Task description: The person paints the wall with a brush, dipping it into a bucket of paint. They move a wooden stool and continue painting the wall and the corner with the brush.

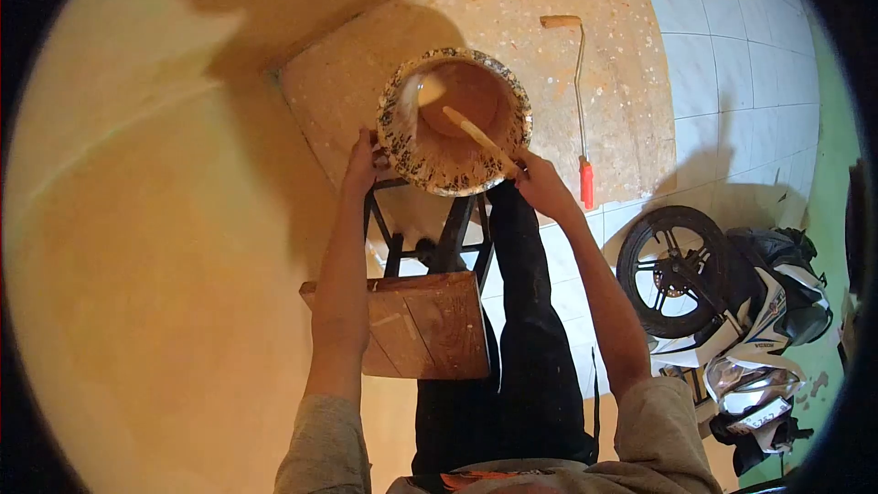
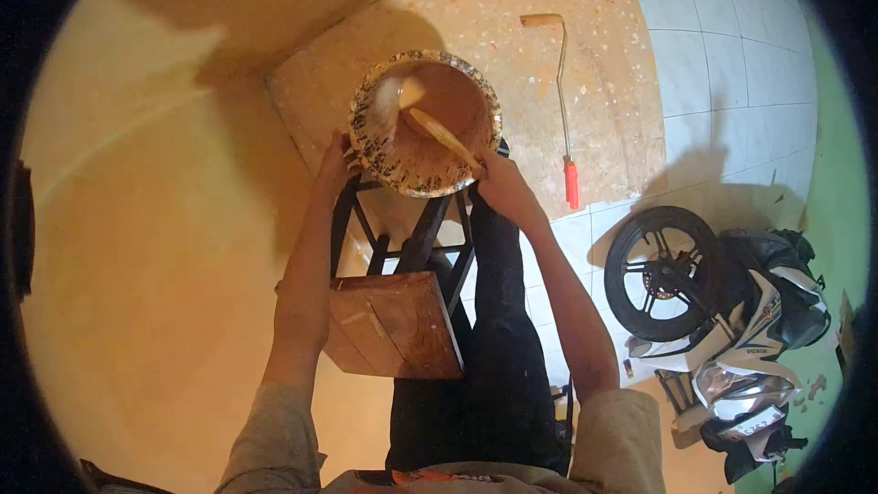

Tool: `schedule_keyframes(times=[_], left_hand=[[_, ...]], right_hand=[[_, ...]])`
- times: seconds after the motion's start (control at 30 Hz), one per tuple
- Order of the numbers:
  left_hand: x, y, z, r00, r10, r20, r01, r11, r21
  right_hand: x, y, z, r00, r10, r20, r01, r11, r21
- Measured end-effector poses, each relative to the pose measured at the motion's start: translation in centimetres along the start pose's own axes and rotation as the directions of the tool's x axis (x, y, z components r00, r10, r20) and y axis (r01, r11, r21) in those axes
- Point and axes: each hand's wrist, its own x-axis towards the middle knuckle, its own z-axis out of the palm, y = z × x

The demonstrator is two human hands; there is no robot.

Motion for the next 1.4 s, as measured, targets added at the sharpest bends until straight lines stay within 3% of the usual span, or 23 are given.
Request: schedule_keyframes(times=[0.27,0.37,0.57,0.67,0.77,0.83,0.87,0.93,1.0,1.07,1.1,1.13,1.17,1.2,1.23,1.27,1.3,1.33,1.37,1.4], left_hand=[[-0.6,-0.5,-0.6,0.998,-0.011,0.057,0.023,0.976,-0.216],[0.8,-1.6,-3.3,0.998,0.034,0.047,-0.020,0.964,-0.266],[2.4,-3.1,-10.5,0.994,0.096,-0.056,-0.110,0.927,-0.358],[2.3,-3.9,-13.3,0.992,0.077,-0.104,-0.118,0.870,-0.478],[1.8,-4.4,-14.5,0.987,0.011,-0.162,-0.109,0.784,-0.611],[1.4,-4.8,-15.3,0.985,0.028,-0.173,-0.151,0.640,-0.754],[1.1,-5.1,-15.7,0.984,0.025,-0.175,-0.152,0.632,-0.760],[2.1,-7.1,-18.5,0.904,0.420,-0.085,-0.420,0.828,-0.372],[3.2,-8.8,-20.7,0.719,0.672,0.178,-0.688,0.724,0.051],[4.3,-9.2,-20.9,0.612,0.712,0.345,-0.790,0.570,0.225],[4.7,-8.5,-19.9,0.860,0.505,0.074,-0.499,0.862,-0.089],[4.0,-7.6,-19.2,0.946,0.323,0.003,-0.310,0.911,-0.271],[3.3,-6.6,-18.4,0.990,0.126,-0.067,-0.143,0.869,-0.474],[0.7,-5.0,-17.8,0.986,-0.062,-0.154,-0.031,0.845,-0.535],[-1.6,-3.1,-17.1,0.969,-0.158,-0.188,0.025,0.825,-0.565],[-4.0,-1.2,-16.4,0.943,-0.252,-0.219,0.073,0.797,-0.599],[-5.9,0.8,-15.4,0.922,-0.108,-0.371,-0.053,0.915,-0.399],[-8.1,1.3,-14.1,0.884,0.131,-0.448,-0.211,0.968,-0.135],[-10.3,1.9,-12.8,0.790,0.361,-0.496,-0.331,0.932,0.151],[-13.5,1.3,-11.4,0.659,0.627,-0.415,-0.449,0.771,0.452]], right_hand=[[0.0,-0.1,1.4,0.998,-0.062,0.023,0.060,0.997,0.046],[0.4,-1.2,2.6,0.998,-0.031,0.053,0.029,0.999,0.037],[3.4,-2.5,5.3,0.990,-0.131,0.056,0.129,0.991,0.040],[5.5,-4.0,7.1,0.980,-0.188,0.069,0.184,0.981,0.058],[7.3,-5.7,8.3,0.968,-0.217,0.125,0.226,0.972,-0.059],[8.6,-6.4,9.5,0.953,-0.260,0.154,0.270,0.962,-0.043],[9.1,-6.7,10.0,0.951,-0.261,0.163,0.272,0.961,-0.049],[9.9,-7.3,11.0,0.938,-0.293,0.184,0.308,0.950,-0.055],[10.8,-7.6,11.7,0.943,-0.252,0.219,0.271,0.961,-0.060],[11.4,-8.2,11.7,0.946,-0.207,0.251,0.229,0.971,-0.063],[11.7,-8.1,11.6,0.931,-0.174,0.321,0.166,0.985,0.051],[11.8,-8.1,11.5,0.908,-0.147,0.392,0.091,0.983,0.159],[11.8,-8.0,11.2,0.908,-0.144,0.394,0.088,0.984,0.156],[11.4,-7.9,10.9,0.919,-0.171,0.355,0.045,0.941,0.336],[11.2,-7.8,10.6,0.932,-0.191,0.309,0.009,0.862,0.506],[11.0,-7.7,10.1,0.933,-0.187,0.307,0.008,0.864,0.503],[11.0,-7.6,9.4,0.969,-0.132,0.208,-0.009,0.826,0.564],[11.3,-7.3,8.6,0.991,-0.068,0.111,-0.016,0.784,0.621],[12.4,-5.6,7.9,0.997,-0.052,0.059,-0.003,0.722,0.692],[13.4,-4.7,6.8,0.997,-0.044,0.056,-0.006,0.728,0.686]])
